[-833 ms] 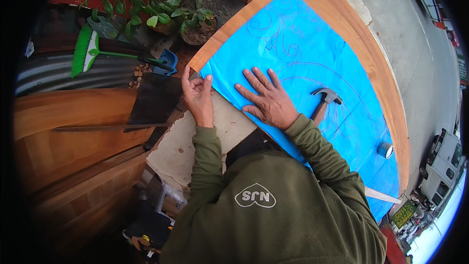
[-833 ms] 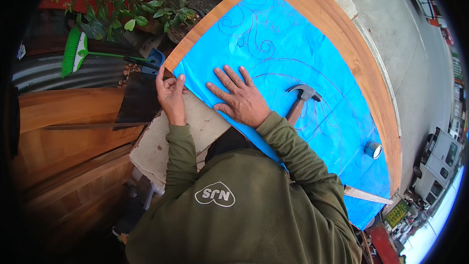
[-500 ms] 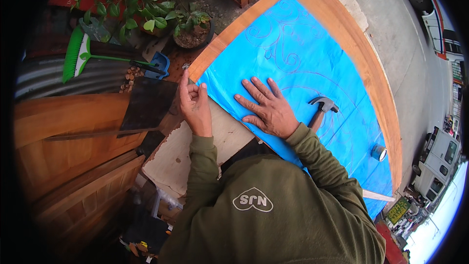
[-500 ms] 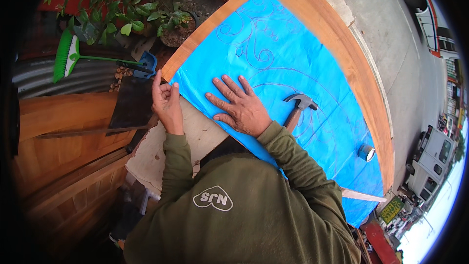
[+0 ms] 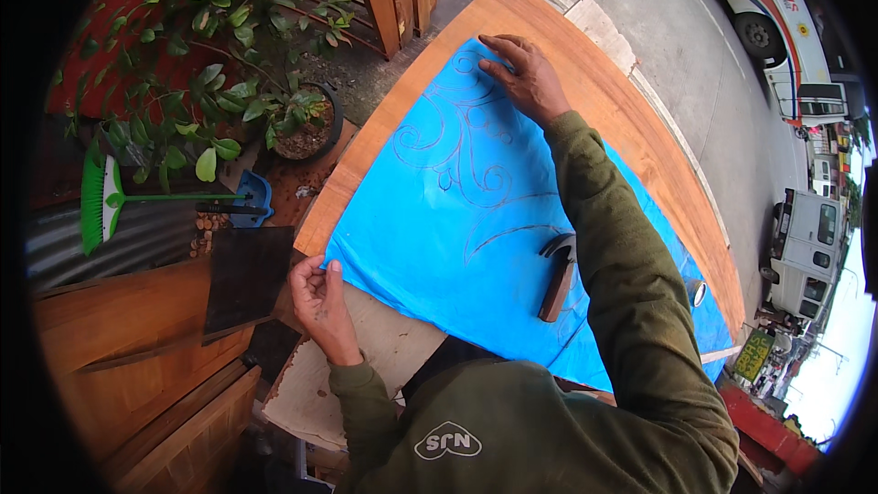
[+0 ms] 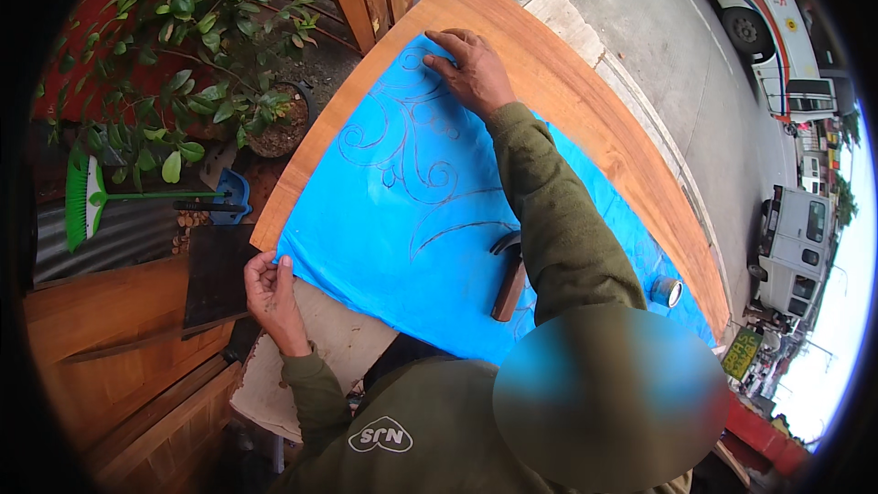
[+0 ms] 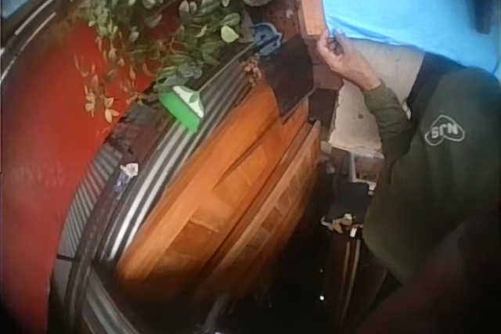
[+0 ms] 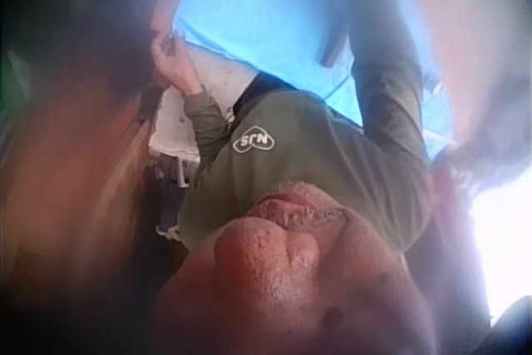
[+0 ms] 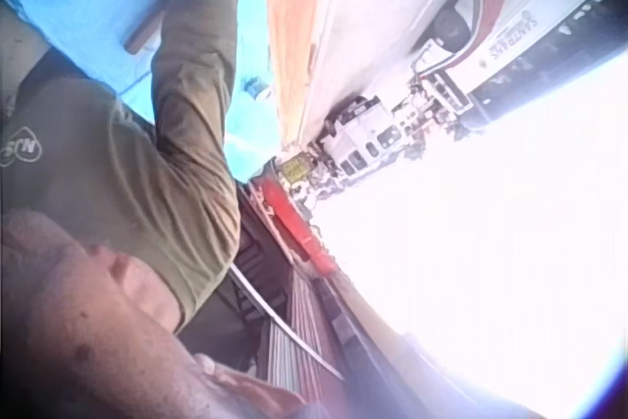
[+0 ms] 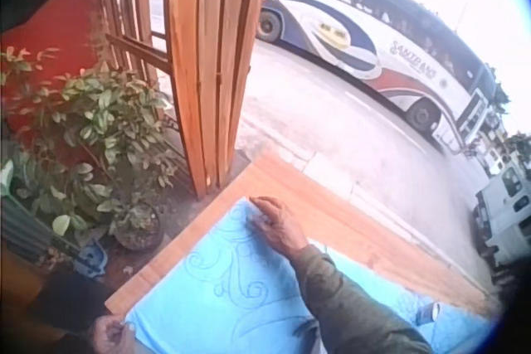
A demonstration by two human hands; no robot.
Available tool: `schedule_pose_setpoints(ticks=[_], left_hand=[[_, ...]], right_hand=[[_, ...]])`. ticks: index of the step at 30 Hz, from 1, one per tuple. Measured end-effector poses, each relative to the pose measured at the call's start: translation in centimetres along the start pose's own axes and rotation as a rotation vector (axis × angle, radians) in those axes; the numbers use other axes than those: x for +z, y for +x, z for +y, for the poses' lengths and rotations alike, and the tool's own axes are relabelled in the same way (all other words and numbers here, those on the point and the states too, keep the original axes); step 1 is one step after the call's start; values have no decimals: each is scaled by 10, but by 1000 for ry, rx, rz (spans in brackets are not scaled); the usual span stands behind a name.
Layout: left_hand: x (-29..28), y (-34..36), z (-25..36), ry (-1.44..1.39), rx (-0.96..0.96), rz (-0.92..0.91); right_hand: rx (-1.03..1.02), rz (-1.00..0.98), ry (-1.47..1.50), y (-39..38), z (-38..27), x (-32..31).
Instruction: The person unrolls a blue paper template onto a large wooden slab. They position the template and use a hammer and a small metal container as weights to hold the paper in place while smoothing and aligning it by hand.
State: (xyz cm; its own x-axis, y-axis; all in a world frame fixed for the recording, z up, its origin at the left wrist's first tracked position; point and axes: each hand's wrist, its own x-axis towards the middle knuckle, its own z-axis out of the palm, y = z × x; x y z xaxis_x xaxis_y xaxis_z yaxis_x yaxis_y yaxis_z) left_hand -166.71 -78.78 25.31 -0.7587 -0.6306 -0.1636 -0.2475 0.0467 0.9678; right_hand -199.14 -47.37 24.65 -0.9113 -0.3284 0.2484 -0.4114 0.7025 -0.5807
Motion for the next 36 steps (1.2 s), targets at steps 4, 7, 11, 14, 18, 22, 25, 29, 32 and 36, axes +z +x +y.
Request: schedule_pose_setpoints(ticks=[4,7,11,14,18,22,25,29,32,36], left_hand=[[-6,3,1,13,-16,-13],[-11,5,2,-5,-56,-13],[-11,7,5,14,-78,-21],[-6,6,7,-37,-18,31],[-6,8,10,26,39,41],[-5,9,13,113,113,31],[-3,8,14,204,146,29],[-1,7,12,221,159,30],[1,7,12,192,152,43],[4,7,12,207,110,37]], right_hand=[[-82,-128,-60,35,13,1],[23,-267,-17,55,20,-6],[151,-385,117,70,21,-12],[212,-409,338,66,16,-16],[343,-316,301,59,4,-22],[443,-328,306,56,-5,-23],[465,-311,383,59,-7,-20],[437,-220,382,55,-7,-13],[359,-166,423,50,-6,-7],[375,-102,508,47,-4,0]])
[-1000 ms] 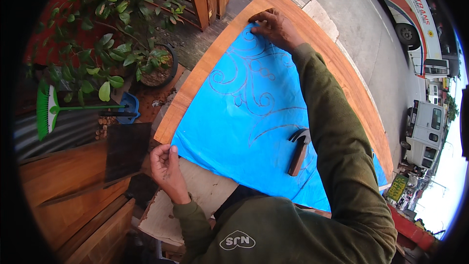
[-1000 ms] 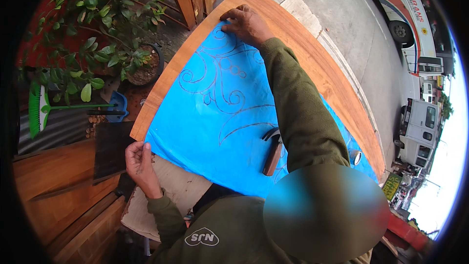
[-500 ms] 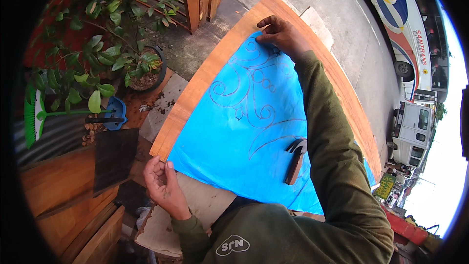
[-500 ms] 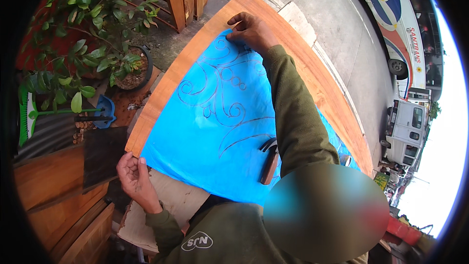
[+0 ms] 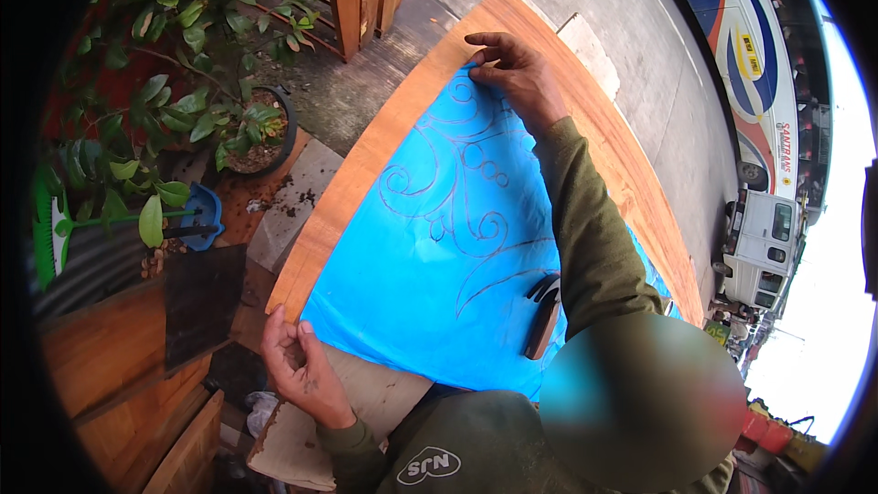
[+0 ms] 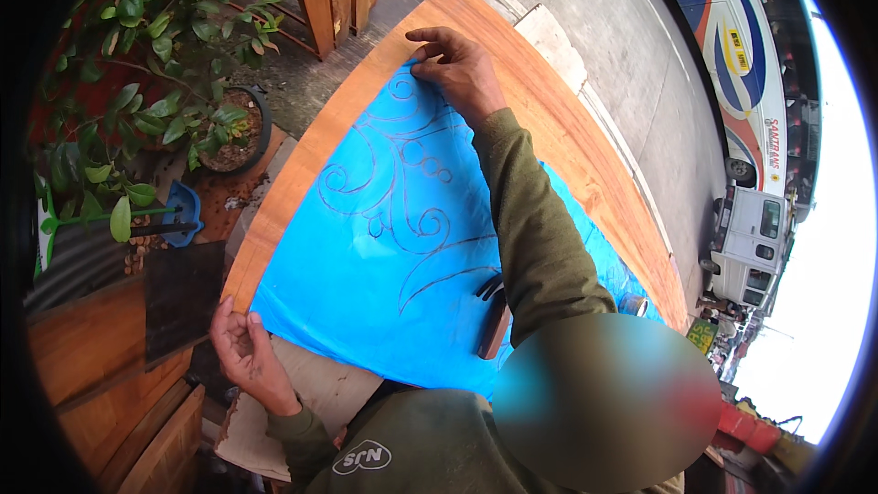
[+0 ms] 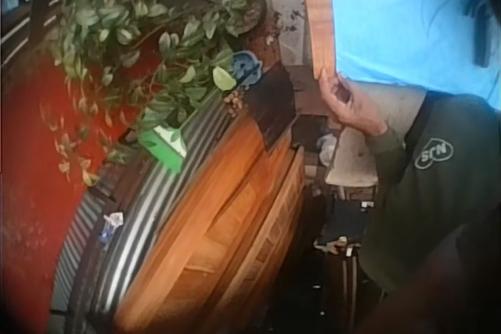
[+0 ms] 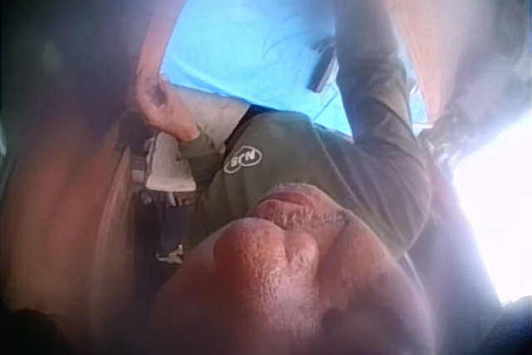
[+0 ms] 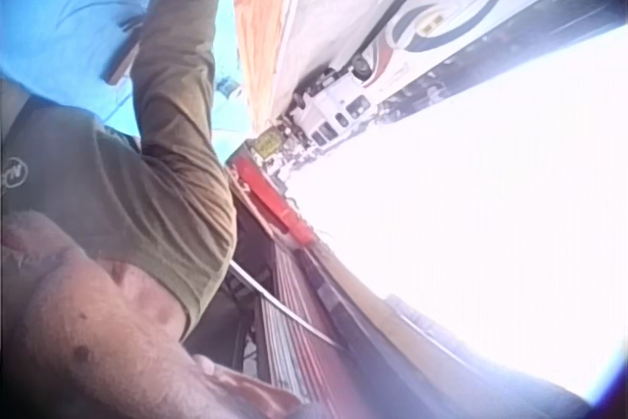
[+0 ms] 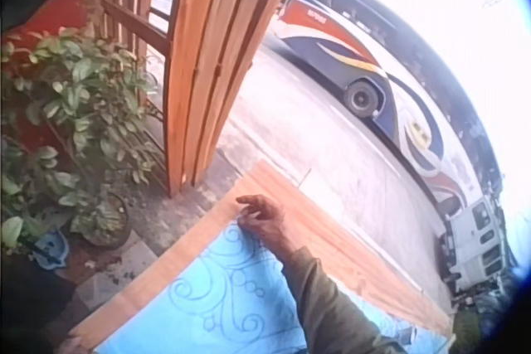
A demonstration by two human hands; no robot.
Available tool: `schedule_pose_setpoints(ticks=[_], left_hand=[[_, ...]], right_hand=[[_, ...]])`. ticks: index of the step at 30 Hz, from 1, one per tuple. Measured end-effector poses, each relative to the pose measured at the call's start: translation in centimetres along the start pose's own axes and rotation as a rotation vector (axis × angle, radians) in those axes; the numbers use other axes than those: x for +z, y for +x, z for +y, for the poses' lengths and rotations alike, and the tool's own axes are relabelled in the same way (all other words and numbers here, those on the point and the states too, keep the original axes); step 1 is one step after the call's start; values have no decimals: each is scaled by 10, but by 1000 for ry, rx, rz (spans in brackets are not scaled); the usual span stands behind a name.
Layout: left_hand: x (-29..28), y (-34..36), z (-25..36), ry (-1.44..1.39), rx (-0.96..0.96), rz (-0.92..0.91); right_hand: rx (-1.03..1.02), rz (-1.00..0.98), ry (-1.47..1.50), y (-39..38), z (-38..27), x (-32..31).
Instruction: The person unrolls a blue paper template onto a large wooden slab. They position the template and use a hammer and a small metal container as weights to hold the paper in place while smoothing and aligning it by hand.
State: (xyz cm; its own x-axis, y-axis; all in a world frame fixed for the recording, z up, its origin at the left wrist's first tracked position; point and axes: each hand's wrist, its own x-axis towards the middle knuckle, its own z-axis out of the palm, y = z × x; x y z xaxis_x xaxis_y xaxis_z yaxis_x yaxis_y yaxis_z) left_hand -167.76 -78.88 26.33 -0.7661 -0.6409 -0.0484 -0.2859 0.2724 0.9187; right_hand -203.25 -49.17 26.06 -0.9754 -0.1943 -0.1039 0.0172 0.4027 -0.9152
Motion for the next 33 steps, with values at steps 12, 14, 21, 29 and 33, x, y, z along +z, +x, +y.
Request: schedule_pose_setpoints(ticks=[12,14,21,29,33], left_hand=[[3,-3,-1,69,9,24],[3,-4,-2,86,16,28],[7,-4,0,121,55,59],[15,-13,-16,67,128,149],[19,-14,-20,24,134,184]], right_hand=[[17,89,18,1,7,7],[14,109,11,1,11,9],[-38,150,18,4,19,9],[-78,84,66,1,14,7],[-60,73,75,4,17,5]])
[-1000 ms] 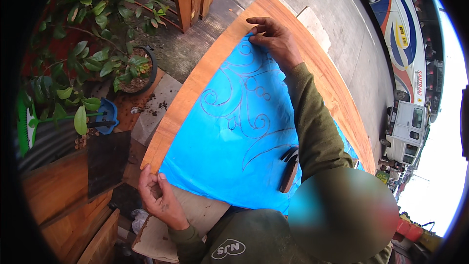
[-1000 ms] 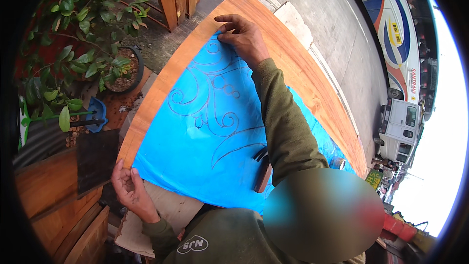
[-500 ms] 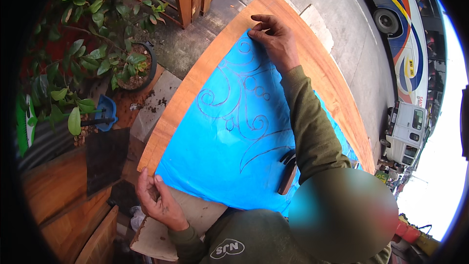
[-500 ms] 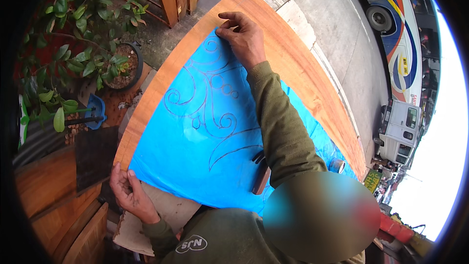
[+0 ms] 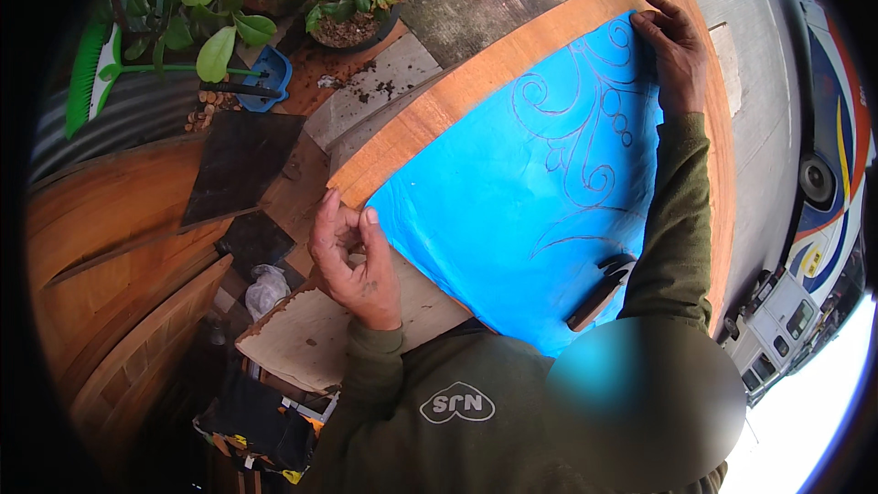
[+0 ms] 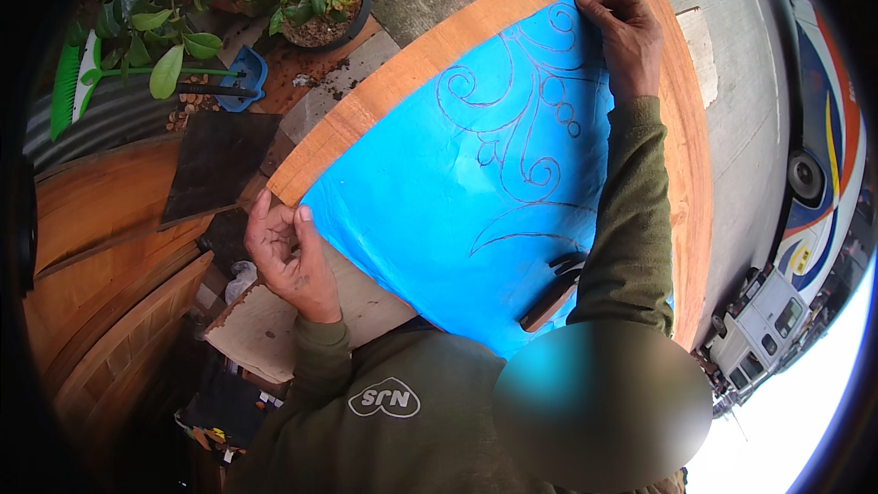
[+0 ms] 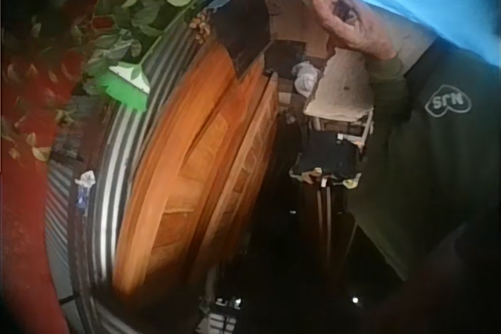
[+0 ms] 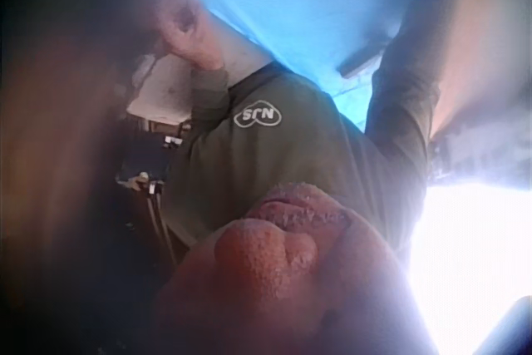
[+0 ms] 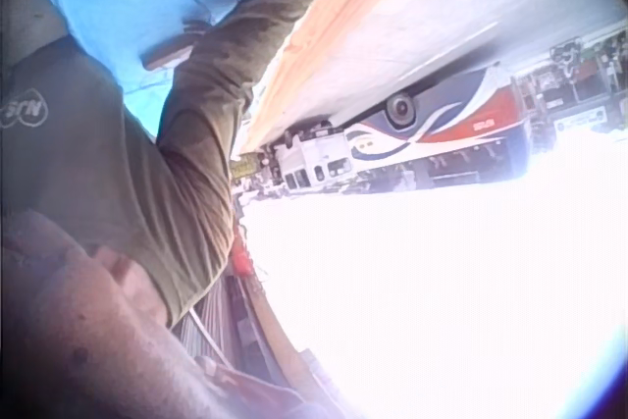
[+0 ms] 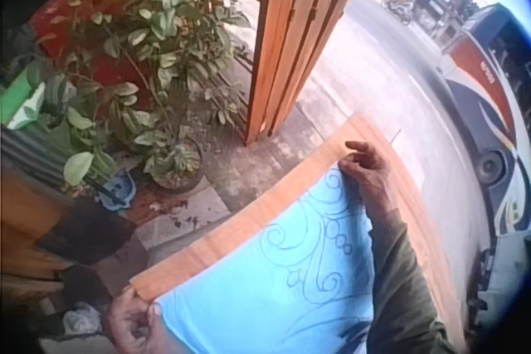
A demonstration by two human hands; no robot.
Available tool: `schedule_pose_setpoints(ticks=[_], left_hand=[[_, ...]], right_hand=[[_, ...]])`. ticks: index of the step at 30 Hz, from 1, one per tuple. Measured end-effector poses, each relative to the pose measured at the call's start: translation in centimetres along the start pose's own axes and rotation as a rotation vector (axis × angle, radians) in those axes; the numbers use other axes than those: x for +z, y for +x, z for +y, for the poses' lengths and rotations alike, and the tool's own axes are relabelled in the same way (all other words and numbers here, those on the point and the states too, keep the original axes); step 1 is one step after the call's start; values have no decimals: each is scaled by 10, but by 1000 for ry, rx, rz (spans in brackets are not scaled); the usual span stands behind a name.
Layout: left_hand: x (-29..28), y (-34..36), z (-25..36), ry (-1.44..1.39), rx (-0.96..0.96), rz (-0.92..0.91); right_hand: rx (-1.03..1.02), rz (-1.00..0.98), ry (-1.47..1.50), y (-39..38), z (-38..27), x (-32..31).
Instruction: The person unrolls a blue paper template onto a large wooden slab. They position the template and use a hammer and a small metal container as weights to hold the paper in place while smoothing and aligning it by hand.
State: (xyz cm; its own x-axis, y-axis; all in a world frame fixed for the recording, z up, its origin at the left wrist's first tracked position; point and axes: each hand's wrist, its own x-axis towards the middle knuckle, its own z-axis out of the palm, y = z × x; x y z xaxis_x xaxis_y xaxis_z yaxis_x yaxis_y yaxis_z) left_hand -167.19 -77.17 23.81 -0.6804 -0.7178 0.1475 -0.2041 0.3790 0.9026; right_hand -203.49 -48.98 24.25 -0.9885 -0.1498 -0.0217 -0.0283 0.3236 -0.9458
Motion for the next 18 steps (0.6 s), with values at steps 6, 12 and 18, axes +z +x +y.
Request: schedule_pose_setpoints(ticks=[6,12,18], left_hand=[[1,-3,2,-49,-64,-11],[9,-1,1,-220,-161,101],[-4,8,0,-394,-295,-30]], right_hand=[[-13,7,-42,-1,2,-2],[18,-19,-59,2,3,-6],[1,-37,-237,4,1,-9]])
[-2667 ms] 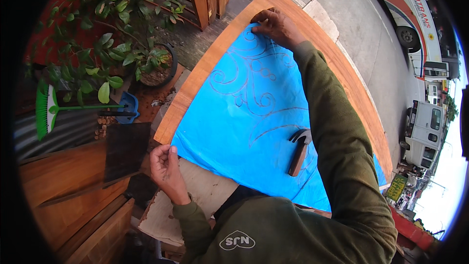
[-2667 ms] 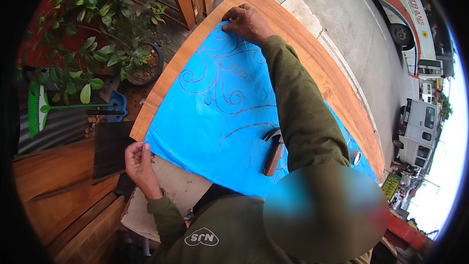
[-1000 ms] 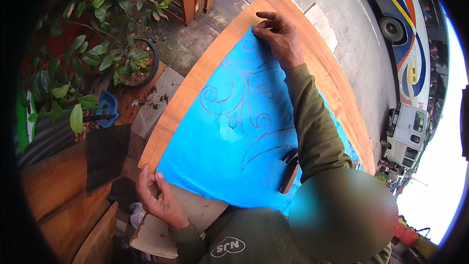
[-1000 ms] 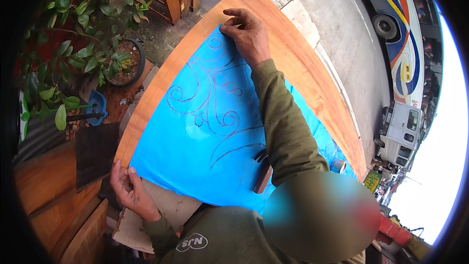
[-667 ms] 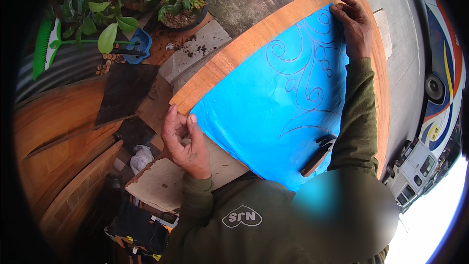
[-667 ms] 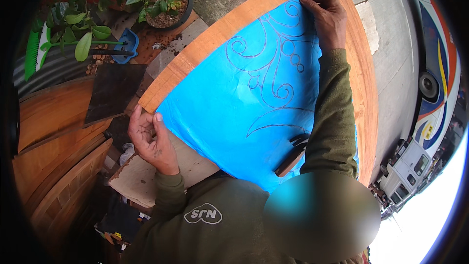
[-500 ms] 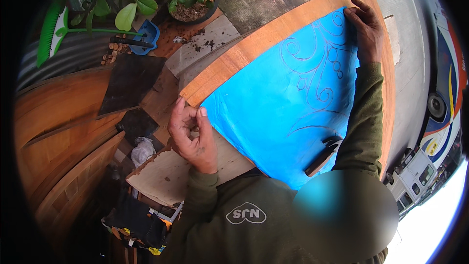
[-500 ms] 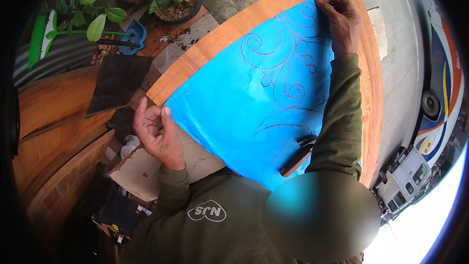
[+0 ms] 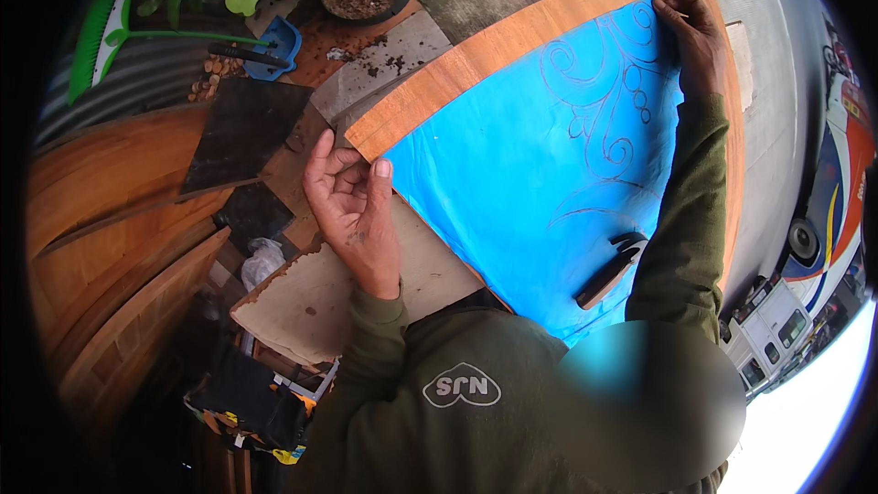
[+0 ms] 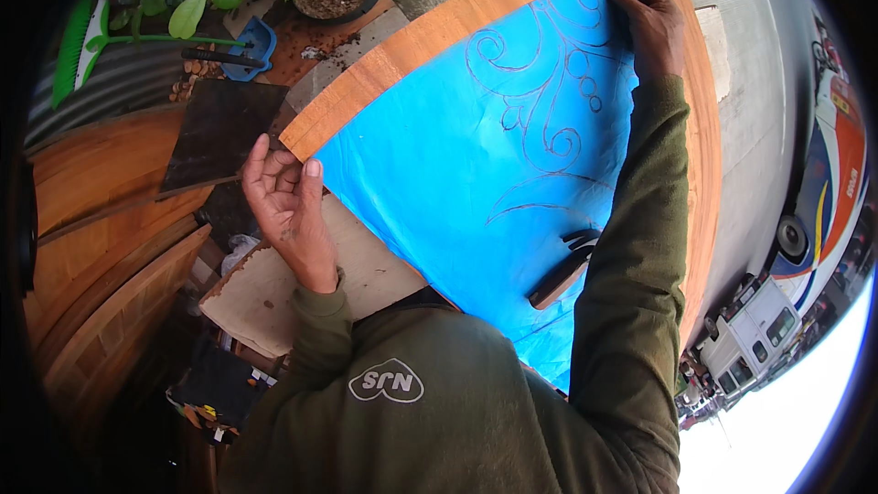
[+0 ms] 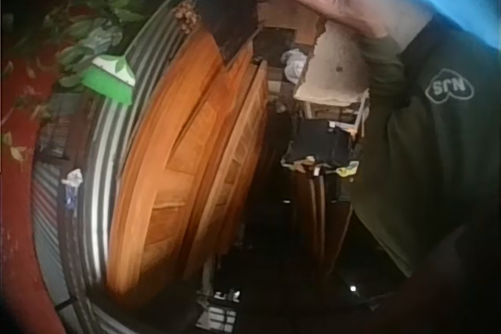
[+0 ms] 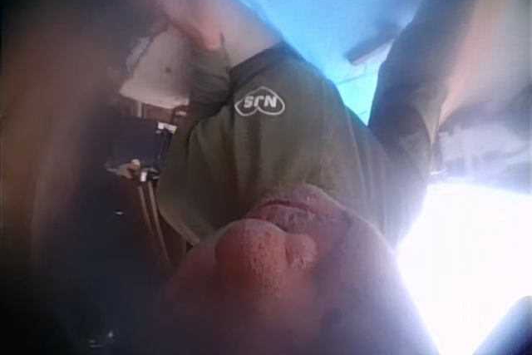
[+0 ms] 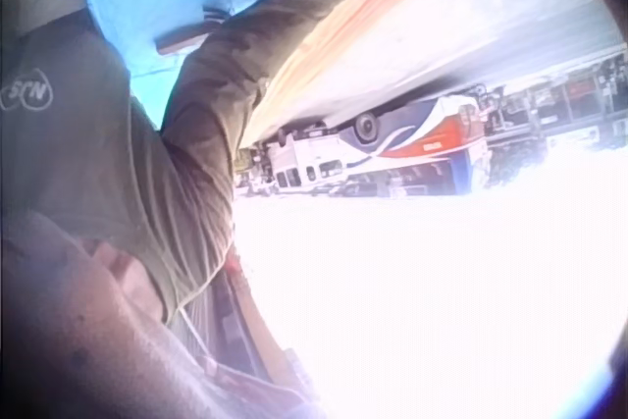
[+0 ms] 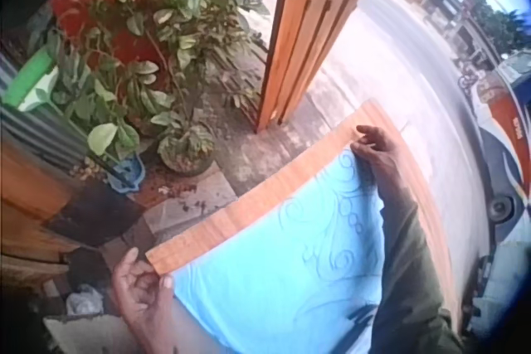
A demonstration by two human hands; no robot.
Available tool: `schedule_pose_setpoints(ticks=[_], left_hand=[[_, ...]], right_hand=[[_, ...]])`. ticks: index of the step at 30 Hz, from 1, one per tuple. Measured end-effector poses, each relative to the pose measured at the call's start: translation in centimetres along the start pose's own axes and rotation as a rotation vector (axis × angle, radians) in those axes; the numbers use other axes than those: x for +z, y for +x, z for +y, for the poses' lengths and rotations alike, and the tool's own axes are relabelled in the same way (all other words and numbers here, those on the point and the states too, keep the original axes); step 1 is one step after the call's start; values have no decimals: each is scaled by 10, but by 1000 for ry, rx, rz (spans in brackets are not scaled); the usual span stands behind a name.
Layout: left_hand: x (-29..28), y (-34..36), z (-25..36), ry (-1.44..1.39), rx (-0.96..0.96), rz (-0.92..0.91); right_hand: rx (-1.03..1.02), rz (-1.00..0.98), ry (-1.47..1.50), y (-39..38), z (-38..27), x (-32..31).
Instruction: The person unrolls a blue paper template onto a large wooden slab. They position the template and use a hammer and a small metal container as weights to hold the paper in place while smoothing and aligning it by hand.
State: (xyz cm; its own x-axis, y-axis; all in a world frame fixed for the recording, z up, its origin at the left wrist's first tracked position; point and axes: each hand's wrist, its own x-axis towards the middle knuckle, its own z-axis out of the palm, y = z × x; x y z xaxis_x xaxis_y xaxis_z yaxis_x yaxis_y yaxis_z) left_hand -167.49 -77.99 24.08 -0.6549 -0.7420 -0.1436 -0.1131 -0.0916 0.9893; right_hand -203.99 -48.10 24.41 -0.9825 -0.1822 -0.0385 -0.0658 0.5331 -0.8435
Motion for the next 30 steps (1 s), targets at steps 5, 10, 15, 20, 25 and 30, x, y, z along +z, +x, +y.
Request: schedule_pose_setpoints(ticks=[5,10,15,20,25,30], left_hand=[[-3,3,-5,-24,50,-33],[-1,3,-12,-56,108,-33],[-1,3,-14,-19,172,-26],[0,1,-15,-27,156,-15],[-4,2,-14,-85,121,-31],[-17,-3,0,533,399,-66]], right_hand=[[-165,158,-30,-47,-63,6],[-609,-344,-319,-210,-126,80],[-618,-525,-329,-267,-126,135],[-608,-515,-311,-276,-108,143],[-613,-537,-282,-274,-105,145],[-685,-423,-269,-250,-121,143]])
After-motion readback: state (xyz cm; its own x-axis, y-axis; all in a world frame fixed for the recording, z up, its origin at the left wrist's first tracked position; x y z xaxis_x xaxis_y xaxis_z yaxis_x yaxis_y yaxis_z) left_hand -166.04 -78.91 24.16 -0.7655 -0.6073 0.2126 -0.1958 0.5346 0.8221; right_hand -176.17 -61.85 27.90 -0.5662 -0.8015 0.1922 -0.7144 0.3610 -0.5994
